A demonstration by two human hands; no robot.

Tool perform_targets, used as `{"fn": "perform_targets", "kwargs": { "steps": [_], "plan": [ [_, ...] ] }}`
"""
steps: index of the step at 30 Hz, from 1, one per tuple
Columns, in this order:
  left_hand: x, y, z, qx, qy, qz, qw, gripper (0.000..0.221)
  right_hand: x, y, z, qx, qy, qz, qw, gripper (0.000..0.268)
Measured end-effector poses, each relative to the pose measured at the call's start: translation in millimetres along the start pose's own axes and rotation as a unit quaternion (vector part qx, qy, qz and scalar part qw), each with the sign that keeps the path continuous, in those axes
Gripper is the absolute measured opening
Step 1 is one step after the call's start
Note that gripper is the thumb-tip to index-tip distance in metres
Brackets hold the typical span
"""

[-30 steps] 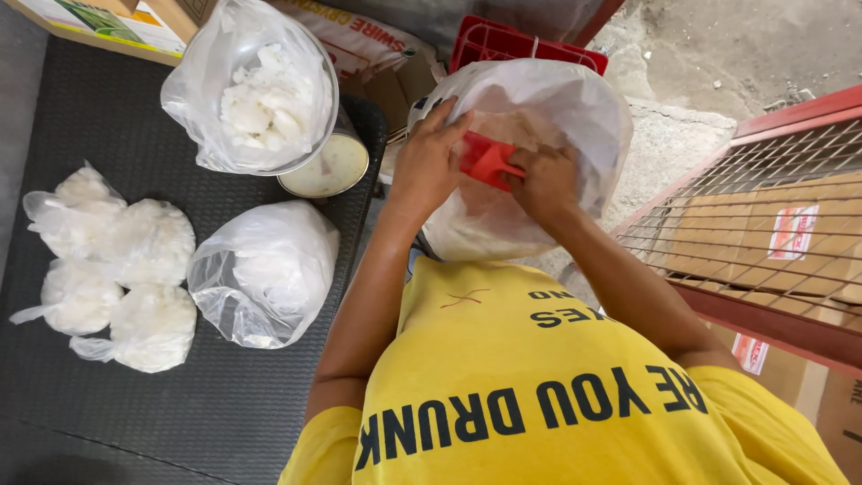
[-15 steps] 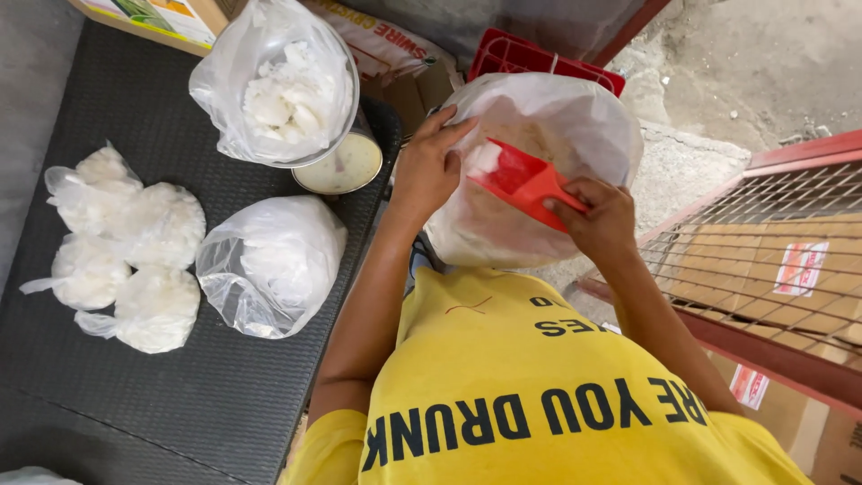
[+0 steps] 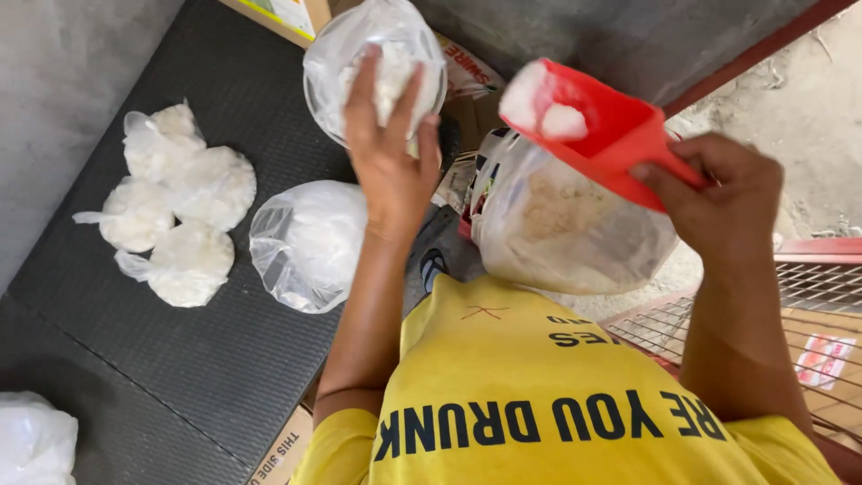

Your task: Portioning a white powdery substance from a large bag into a metal bowl using a red scoop.

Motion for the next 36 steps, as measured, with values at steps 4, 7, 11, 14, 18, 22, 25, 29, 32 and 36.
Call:
{"fn": "perform_targets", "kwargs": {
  "steps": [4,7,11,14,18,22,25,29,32,36],
  "plan": [
    [-25.2,8.1,-34.9,-0.033,0.106,0.060,0.992,0.051,43.9,59.4,-4.7,-0.103,-0.043,-0.037,0.993,0.024],
    [-20.1,3.2,-77.1,-0.064,0.095,0.047,0.992,0.050,91.9,106.8,-14.7,-0.153,-0.091,-0.080,0.981,0.032],
    [2.6,-1.6,-109.0,-0.133,0.094,-0.035,0.986,0.050,154.8,147.3,-31.9,-0.263,-0.129,-0.141,0.946,0.031],
    [10.3,0.5,-115.5,-0.184,0.120,-0.081,0.972,0.054,183.9,161.5,-63.4,-0.317,-0.194,-0.155,0.916,0.029],
    [13.3,1.9,-118.5,-0.200,0.125,-0.093,0.967,0.061,207.4,167.7,-76.7,-0.447,-0.310,-0.116,0.831,0.028],
    [15.6,2.5,-120.7,-0.183,0.120,-0.060,0.974,0.062,219.5,174.0,-87.1,-0.437,-0.350,-0.194,0.805,0.020],
    [17.2,-0.2,-123.8,-0.158,0.090,-0.042,0.982,0.065,223.7,177.8,-88.7,-0.464,-0.431,-0.184,0.752,0.010],
    [14.9,-3.3,-123.3,-0.129,0.054,-0.020,0.990,0.067,226.8,180.7,-93.5,-0.479,-0.421,-0.190,0.746,0.004],
    [8.2,1.9,-115.5,-0.160,0.017,-0.038,0.986,0.069,228.6,177.5,-103.1,-0.489,-0.411,-0.187,0.747,0.005],
    [8.6,0.5,-115.1,-0.184,-0.065,-0.055,0.979,0.073,231.3,173.5,-116.9,-0.450,-0.471,-0.256,0.714,0.012]
  ]
}}
Point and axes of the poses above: each hand's wrist, its own y-axis towards the middle knuckle, its own x-axis out of the palm, z = x × y, the point moved 4 cm from there along y, towards the middle knuckle, and after that the axes turned 9 degrees about -x, right-handed, at the moved point
